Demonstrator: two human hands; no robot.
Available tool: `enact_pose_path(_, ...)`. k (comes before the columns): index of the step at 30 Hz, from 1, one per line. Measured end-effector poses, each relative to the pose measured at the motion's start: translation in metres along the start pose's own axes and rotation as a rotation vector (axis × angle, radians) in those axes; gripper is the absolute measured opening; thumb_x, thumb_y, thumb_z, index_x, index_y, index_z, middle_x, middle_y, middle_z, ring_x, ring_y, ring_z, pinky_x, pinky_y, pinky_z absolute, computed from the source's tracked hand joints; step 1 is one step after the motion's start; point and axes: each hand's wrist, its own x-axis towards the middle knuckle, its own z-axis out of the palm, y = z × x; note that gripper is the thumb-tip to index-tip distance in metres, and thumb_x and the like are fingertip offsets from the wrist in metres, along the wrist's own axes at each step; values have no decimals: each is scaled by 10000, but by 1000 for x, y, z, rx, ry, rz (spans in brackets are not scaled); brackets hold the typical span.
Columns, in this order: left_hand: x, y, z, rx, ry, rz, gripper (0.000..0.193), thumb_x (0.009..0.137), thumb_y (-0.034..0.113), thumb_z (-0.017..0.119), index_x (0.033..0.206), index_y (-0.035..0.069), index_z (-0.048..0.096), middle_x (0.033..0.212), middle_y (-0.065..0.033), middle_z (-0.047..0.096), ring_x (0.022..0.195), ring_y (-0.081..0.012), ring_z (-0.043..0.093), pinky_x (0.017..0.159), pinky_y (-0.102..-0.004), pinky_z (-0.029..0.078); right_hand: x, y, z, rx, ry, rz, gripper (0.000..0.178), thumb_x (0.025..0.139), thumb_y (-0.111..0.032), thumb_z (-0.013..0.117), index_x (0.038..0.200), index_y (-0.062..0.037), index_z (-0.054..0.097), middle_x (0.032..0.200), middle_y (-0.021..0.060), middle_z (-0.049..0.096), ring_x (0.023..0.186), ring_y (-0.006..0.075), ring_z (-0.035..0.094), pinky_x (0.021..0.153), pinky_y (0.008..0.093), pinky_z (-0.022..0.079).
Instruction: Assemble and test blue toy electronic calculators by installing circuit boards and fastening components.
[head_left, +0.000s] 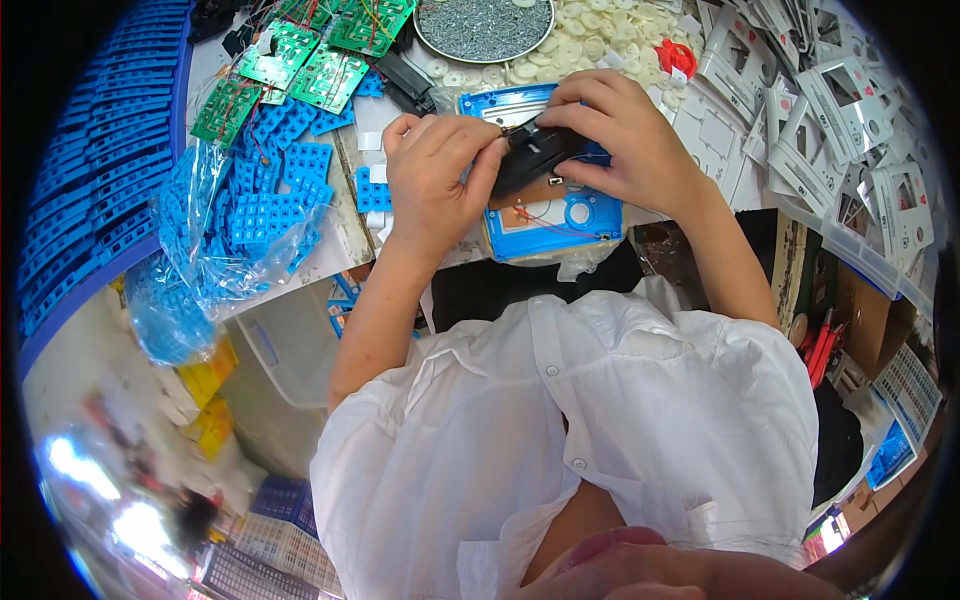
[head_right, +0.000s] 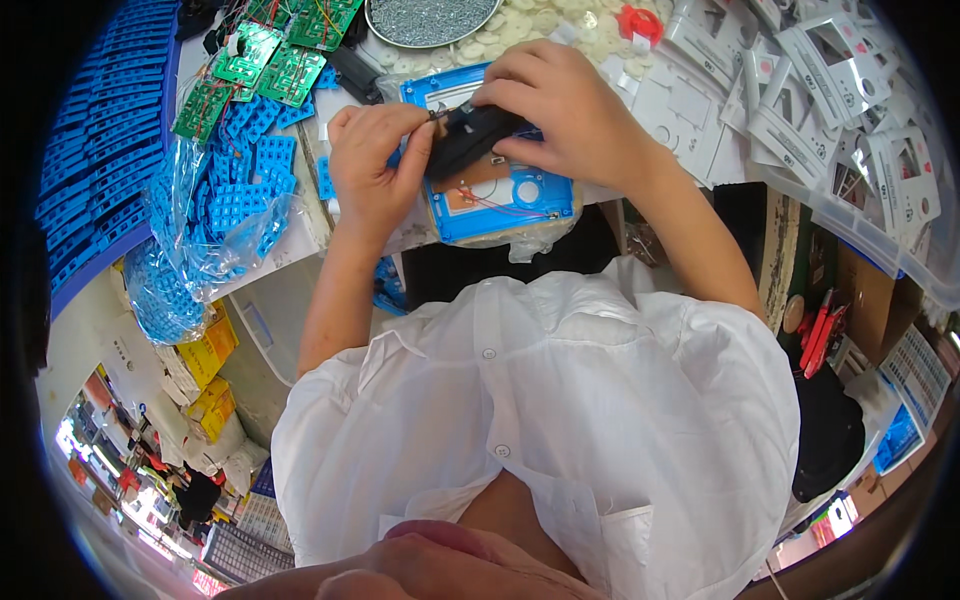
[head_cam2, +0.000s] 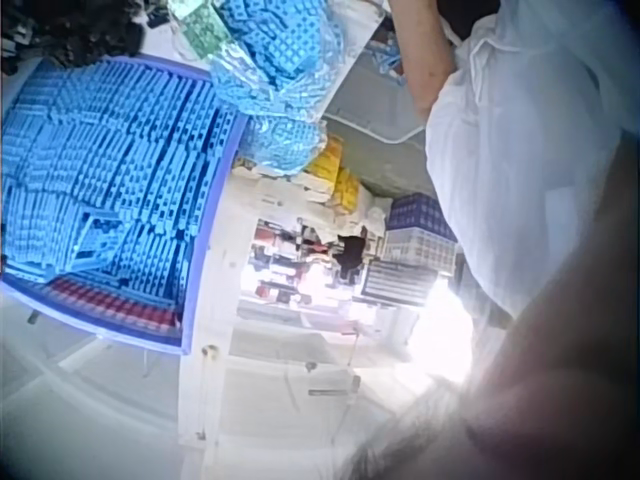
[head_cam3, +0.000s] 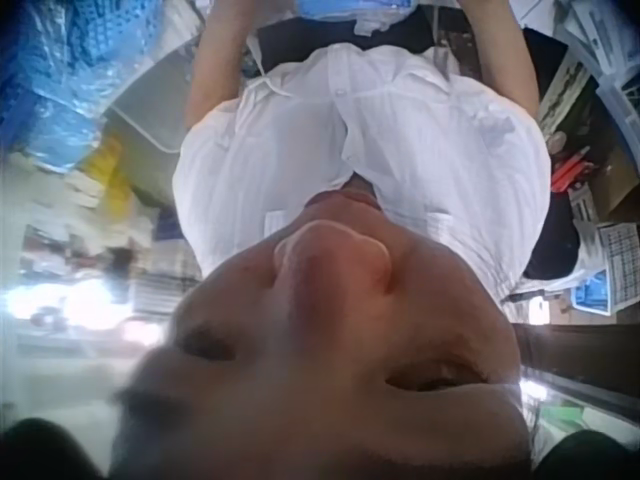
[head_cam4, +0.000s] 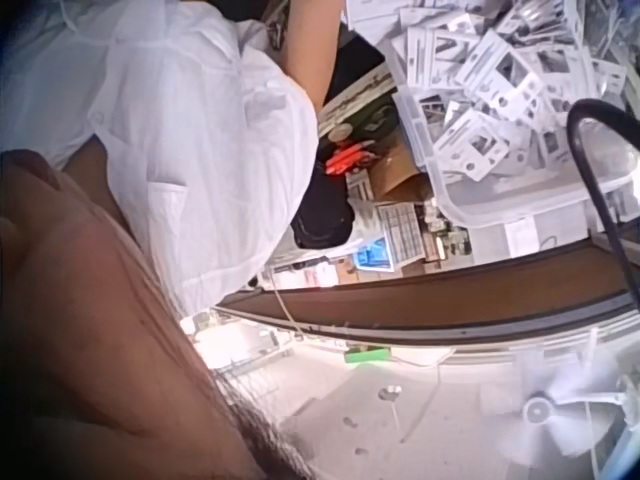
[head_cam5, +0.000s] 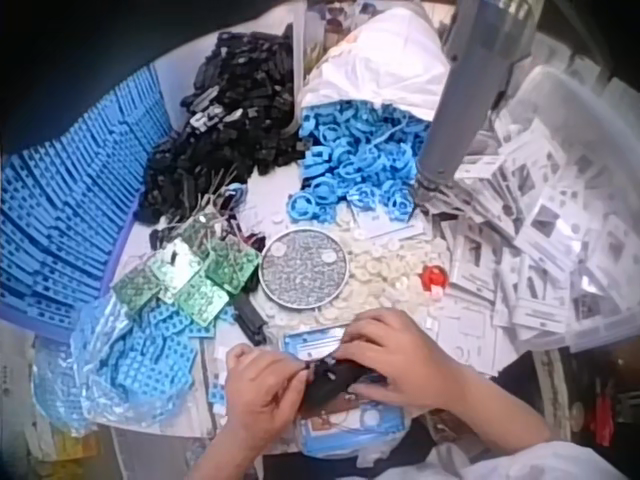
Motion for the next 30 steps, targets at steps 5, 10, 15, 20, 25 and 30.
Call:
enact_pose_path(5,2,1,-6,15,-33,-6,65,844,119,767,897,128,731,889,9,726,800,-188,657,833,-380,393,2,-9,2,-3,25,43,427,681,-152,846,1036,-83,620,1078,103,633,1166,340,578,946,455,477)
enact_pose_path(10,14,2,-15,26,-166,53,47,856,135,747,899,125,730,885,-3,715,816,-211,660,851,-379,407,-2,-9,8,-28,28,72,433,724,-183,833,1095,-82,635,1133,121,648,1166,356,586,937,456,486)
enact_pose_path(15,35,1,-26,45,-336,82,60,853,137,732,903,105,733,863,-53,703,811,-274,672,785,-418,464,-7,-5,10,-13,42,104,448,800,-254,813,1186,-80,666,1238,166,652,1165,364,597,943,456,492)
enact_pose_path(20,58,-2,-30,-44,-521,-43,98,865,131,723,923,52,730,836,-117,686,732,-313,657,657,-405,500,-7,-3,9,-11,36,94,439,818,-287,808,1181,-78,673,1234,187,649,1155,366,602,943,454,494)
enact_pose_path(25,76,-5,-35,-61,-679,-107,98,859,122,722,906,36,733,774,-136,676,694,-308,654,639,-389,502,-4,1,8,3,16,68,434,812,-275,810,1171,-75,672,1223,181,650,1163,366,595,934,451,503)
enact_pose_path(30,85,-10,-30,75,-777,7,100,843,133,718,868,36,718,783,-150,681,732,-361,656,674,-434,513,3,2,3,-6,-1,7,445,764,-239,823,1147,-72,669,1151,116,675,1169,352,583,926,443,514)
